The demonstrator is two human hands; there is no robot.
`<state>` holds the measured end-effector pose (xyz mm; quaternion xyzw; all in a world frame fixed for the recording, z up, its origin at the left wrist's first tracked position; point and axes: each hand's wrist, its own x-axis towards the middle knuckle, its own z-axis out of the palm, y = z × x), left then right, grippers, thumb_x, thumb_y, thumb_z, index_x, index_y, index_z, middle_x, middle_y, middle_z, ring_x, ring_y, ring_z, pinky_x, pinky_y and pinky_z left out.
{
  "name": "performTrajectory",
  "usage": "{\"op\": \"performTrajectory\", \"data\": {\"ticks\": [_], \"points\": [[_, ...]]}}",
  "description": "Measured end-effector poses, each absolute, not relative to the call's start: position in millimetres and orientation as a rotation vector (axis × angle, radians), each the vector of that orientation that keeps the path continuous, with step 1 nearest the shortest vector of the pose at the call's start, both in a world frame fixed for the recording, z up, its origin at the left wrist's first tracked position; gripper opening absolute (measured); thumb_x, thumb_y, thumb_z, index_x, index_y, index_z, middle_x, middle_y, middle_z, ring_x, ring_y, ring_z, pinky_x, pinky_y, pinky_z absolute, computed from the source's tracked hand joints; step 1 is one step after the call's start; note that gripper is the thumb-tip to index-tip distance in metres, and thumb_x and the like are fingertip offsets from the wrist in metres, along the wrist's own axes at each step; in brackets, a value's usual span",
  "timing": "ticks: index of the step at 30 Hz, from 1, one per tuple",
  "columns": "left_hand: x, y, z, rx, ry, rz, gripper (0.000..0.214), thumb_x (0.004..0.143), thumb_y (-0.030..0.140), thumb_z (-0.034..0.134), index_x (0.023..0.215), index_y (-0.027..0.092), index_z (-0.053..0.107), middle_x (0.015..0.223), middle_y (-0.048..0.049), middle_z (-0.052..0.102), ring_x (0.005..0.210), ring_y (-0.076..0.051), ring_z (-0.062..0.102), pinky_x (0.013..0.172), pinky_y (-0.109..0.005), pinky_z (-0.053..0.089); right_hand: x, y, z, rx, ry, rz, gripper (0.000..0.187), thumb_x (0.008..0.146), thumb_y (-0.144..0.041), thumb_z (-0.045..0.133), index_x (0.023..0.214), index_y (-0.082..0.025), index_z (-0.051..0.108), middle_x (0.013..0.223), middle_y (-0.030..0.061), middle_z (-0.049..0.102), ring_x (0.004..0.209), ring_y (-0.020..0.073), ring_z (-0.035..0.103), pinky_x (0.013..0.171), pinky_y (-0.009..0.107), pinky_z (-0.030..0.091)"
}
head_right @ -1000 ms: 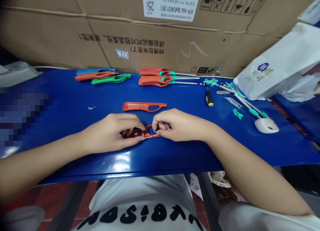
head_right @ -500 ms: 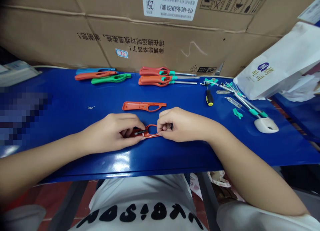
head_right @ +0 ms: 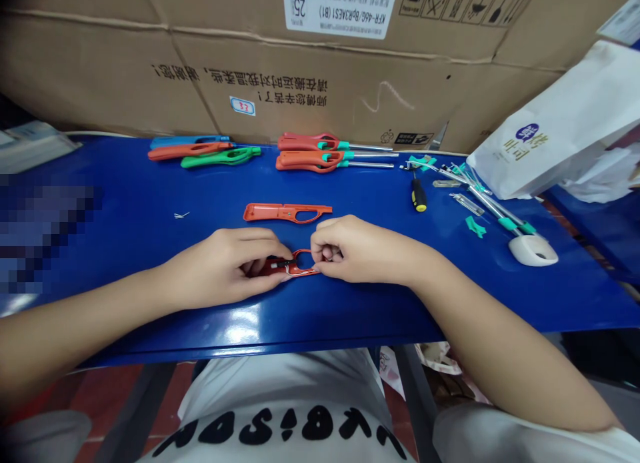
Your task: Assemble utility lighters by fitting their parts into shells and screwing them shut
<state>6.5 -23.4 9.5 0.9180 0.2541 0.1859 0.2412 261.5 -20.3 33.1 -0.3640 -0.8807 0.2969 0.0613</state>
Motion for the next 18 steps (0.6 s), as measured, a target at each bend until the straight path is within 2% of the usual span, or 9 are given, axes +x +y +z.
{"op": "performTrajectory", "data": {"ticks": [12,18], "points": [[5,-17,11,2.407,0.694,0.537,0.020,0.088,0.021,0.068,0.106,0.015,0.075,0.088,-0.0039,0.072,0.062,-0.009,0.062,0.059,-0.019,0.049,261,-21,35,-1.089,-2.683,0.909,0.011,0.083,-0.009,0.060,0.084,-0.018,0.067,0.083,0.0001,0.061,0.070,0.0110,0.055,0.063,0.023,0.040],[0,-8,16,2.376,0.656,0.544,0.019,0.092,0.016,0.061,0.099,0.018,0.079,0.097,-0.0056,0.078,0.081,-0.015,0.073,0.074,-0.024,0.057,258,-22,32,-1.022,-2.642,0.854,0.007,0.087,-0.015,0.062,0.091,-0.018,0.067,0.081,-0.0006,0.060,0.067,0.0106,0.053,0.063,0.024,0.038]]}}
